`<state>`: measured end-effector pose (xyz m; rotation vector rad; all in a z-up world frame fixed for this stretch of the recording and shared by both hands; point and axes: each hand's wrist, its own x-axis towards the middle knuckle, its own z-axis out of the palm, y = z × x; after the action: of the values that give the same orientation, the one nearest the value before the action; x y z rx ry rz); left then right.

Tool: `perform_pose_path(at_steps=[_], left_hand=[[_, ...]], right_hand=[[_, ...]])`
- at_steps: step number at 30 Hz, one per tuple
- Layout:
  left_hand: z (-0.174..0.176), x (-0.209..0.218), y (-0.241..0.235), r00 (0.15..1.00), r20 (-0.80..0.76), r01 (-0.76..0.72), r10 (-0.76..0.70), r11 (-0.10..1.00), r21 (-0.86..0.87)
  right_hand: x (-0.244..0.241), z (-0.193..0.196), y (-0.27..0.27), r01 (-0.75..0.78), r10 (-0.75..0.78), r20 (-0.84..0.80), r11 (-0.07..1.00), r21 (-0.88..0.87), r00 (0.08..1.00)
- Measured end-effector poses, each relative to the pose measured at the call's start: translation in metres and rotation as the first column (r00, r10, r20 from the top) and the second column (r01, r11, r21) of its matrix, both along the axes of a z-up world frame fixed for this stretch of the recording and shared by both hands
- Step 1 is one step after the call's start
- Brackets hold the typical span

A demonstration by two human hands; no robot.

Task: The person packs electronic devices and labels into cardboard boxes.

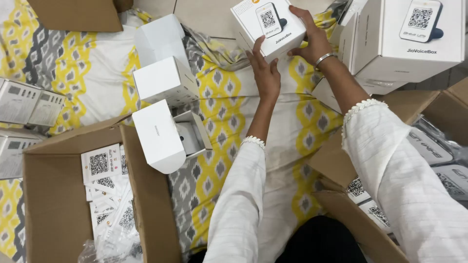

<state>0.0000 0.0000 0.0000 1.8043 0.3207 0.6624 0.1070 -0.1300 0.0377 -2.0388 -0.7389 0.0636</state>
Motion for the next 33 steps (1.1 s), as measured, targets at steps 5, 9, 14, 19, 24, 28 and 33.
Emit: perform_pose_path(at_steps=[5,9,14,19,24,28,33], left_hand=[[-0.006,0.0,0.029,0.987,0.038,0.158,-0.157,0.987,-0.027],[-0.004,0.01,0.055,0.912,0.091,0.408,-0.401,0.91,-0.08],[-0.014,0.033,0.046,0.871,0.076,0.491,-0.485,0.866,-0.096],[-0.025,0.043,0.026,0.893,0.051,0.45,-0.448,0.892,-0.041],[-0.017,0.013,0.039,0.926,-0.183,0.353,-0.33,0.929,0.113],[-0.009,-0.022,0.103,0.951,-0.292,0.061,0.099,0.867,0.494],[0.073,-0.072,0.211,0.634,-0.488,0.267,0.599,0.423,0.866]], right_hand=[[-0.033,-0.003,0.005,0.093,-0.094,0.028,0.995,0.025,0.995],[-0.072,-0.007,0.014,0.36,-0.36,0.119,0.933,0.022,0.926],[-0.087,-0.007,0.009,0.465,-0.466,0.143,0.884,0.039,0.873],[-0.072,-0.027,-0.012,0.519,-0.515,0.155,0.854,0.015,0.843],[-0.08,-0.018,-0.001,0.472,-0.441,0.287,0.881,-0.042,0.85],[-0.132,0.023,0.054,0.609,-0.41,0.555,0.757,-0.236,0.724],[-0.192,0.046,0.136,0.089,-0.065,0.294,0.994,-0.069,0.954]])
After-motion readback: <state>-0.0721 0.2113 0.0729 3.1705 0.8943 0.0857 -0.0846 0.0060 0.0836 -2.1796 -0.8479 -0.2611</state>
